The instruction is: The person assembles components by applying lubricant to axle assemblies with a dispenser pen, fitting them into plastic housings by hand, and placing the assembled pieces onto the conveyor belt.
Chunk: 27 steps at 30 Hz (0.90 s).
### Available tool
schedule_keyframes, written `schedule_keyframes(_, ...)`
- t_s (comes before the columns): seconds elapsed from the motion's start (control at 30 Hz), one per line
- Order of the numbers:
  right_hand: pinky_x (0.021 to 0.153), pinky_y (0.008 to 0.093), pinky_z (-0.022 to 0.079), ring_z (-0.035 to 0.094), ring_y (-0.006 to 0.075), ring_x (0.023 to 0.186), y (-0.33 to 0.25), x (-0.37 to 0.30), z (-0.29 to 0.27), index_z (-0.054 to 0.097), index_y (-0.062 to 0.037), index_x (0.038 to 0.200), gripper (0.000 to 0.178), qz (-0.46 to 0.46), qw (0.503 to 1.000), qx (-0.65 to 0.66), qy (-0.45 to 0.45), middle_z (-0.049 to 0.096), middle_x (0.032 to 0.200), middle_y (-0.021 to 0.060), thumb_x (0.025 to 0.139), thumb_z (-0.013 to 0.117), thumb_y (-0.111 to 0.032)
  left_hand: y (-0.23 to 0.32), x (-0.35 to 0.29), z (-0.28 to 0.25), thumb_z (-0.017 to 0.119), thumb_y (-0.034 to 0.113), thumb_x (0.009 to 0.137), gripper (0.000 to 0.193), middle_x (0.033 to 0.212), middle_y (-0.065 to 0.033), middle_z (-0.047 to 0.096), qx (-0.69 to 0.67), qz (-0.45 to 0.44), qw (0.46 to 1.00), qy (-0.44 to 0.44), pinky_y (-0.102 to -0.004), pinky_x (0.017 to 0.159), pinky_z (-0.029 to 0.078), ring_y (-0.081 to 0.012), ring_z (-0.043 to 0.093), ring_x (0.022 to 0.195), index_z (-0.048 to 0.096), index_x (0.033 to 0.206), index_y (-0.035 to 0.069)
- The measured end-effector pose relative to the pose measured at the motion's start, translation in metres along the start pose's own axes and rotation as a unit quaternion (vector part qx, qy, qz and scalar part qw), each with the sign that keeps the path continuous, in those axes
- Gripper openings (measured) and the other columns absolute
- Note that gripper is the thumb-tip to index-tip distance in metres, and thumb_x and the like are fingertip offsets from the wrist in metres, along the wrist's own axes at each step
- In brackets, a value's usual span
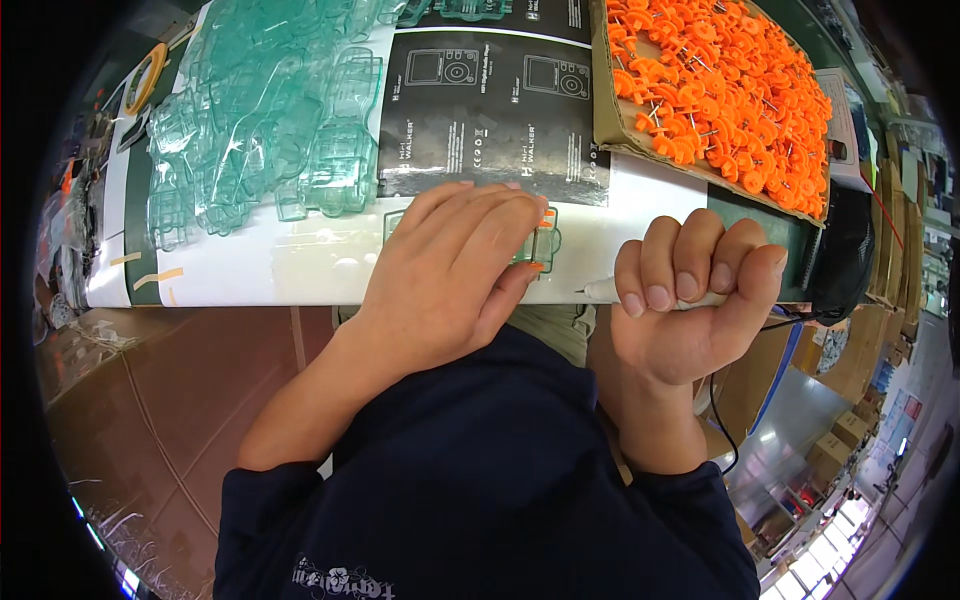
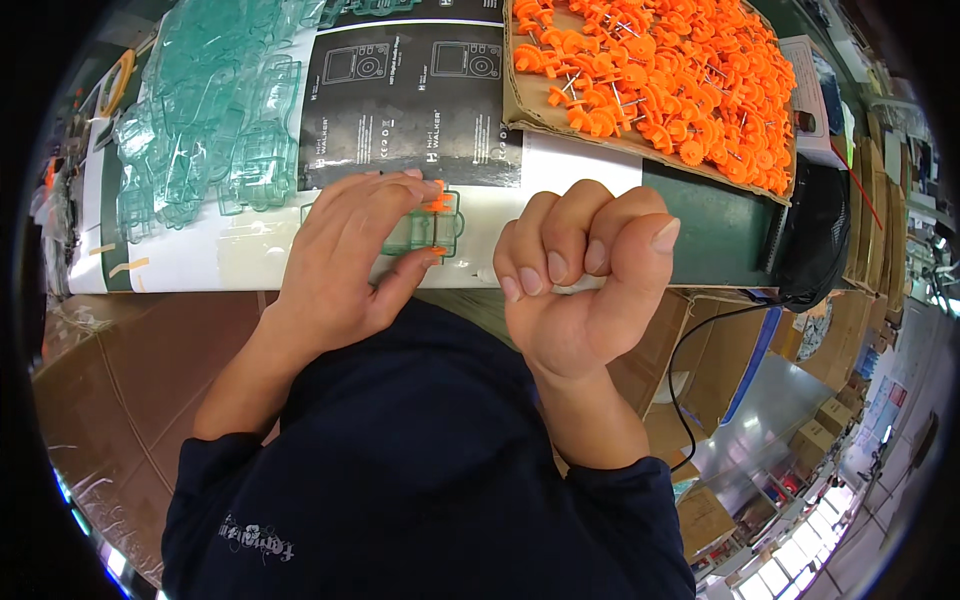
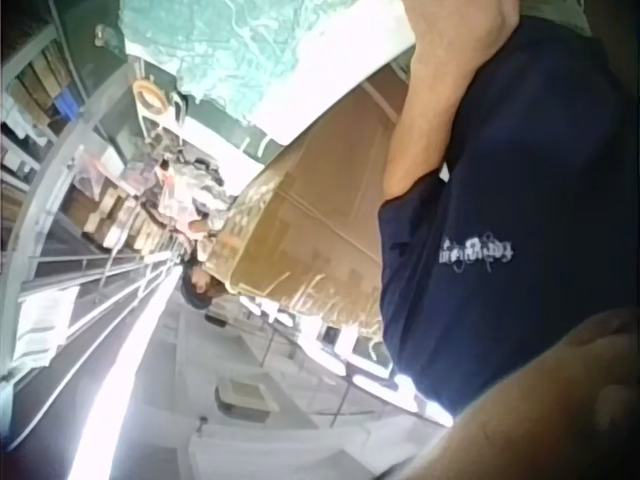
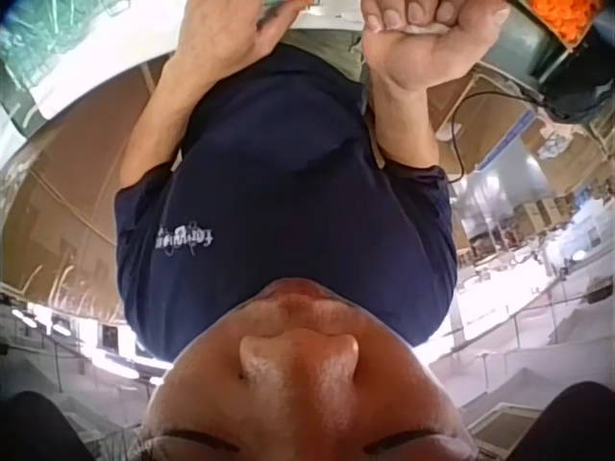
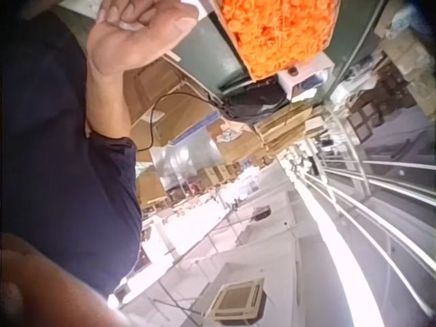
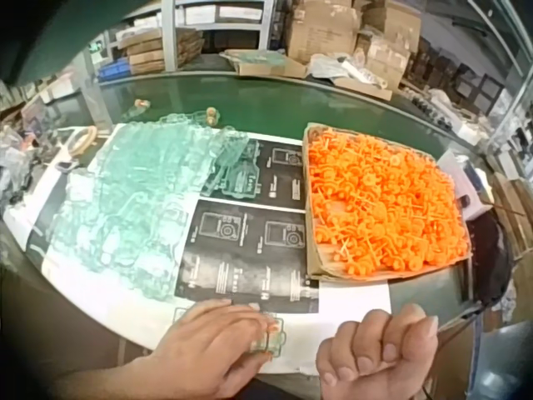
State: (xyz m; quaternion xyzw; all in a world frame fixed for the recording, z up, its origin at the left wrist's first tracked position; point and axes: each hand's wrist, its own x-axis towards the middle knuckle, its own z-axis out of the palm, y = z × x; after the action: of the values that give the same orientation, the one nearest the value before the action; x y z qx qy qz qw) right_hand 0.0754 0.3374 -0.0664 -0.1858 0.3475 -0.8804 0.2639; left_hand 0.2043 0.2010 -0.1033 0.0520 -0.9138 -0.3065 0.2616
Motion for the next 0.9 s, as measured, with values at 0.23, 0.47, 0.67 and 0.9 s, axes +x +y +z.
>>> schedule_keyframes(0.23,0.04,0.0251,0.032,0.037,0.0108,0.047,0.021,0.013,0.017,0.037,-0.0175,0.072,0.042,-0.062,0.997,-0.034,-0.026,0.04,0.061,-0.0009,0.11,0.038,-0.037,0.004,0.001,-0.001,0.074,0.008,0.078,0.05,0.115,-0.0101,0.067,0.002,-0.028,1.0,-0.001,-0.0402,0.101,0.045,-0.0266,0.064,0.102,0.057,0.125,0.002)
schedule_keyframes(0.47,0.039,0.0256,0.03,0.035,0.0114,0.046,0.037,0.025,0.019,0.036,-0.0174,0.07,0.042,-0.063,0.993,-0.096,-0.008,0.04,0.059,-0.0004,0.108,0.039,-0.036,0.002,0.003,-0.003,0.074,0.008,0.076,0.052,0.112,-0.0097,0.067,-0.027,-0.036,0.999,0.0,-0.0385,0.1,0.044,-0.0262,0.064,0.1,0.055,0.125,0.003)
schedule_keyframes(0.67,0.039,0.0261,0.029,0.035,0.0118,0.046,0.038,0.031,0.021,0.037,-0.0171,0.071,0.042,-0.007,0.994,-0.109,0.019,0.039,0.057,0.0001,0.107,0.042,-0.036,0.0,0.003,-0.003,0.074,0.007,0.076,0.054,0.111,-0.0091,0.068,-0.041,-0.042,0.998,-0.002,-0.0378,0.099,0.043,-0.0261,0.065,0.1,0.054,0.126,0.003)
schedule_keyframes(0.9,0.039,0.0256,0.028,0.033,0.0112,0.045,0.046,0.027,0.034,0.037,-0.0168,0.071,0.041,0.006,0.98,-0.191,0.056,0.036,0.056,-0.0002,0.107,0.044,-0.036,0.007,0.007,-0.009,0.074,0.009,0.078,0.051,0.112,-0.0083,0.068,-0.049,-0.091,0.994,-0.041,-0.0381,0.101,0.042,-0.0255,0.065,0.102,0.054,0.125,0.002)
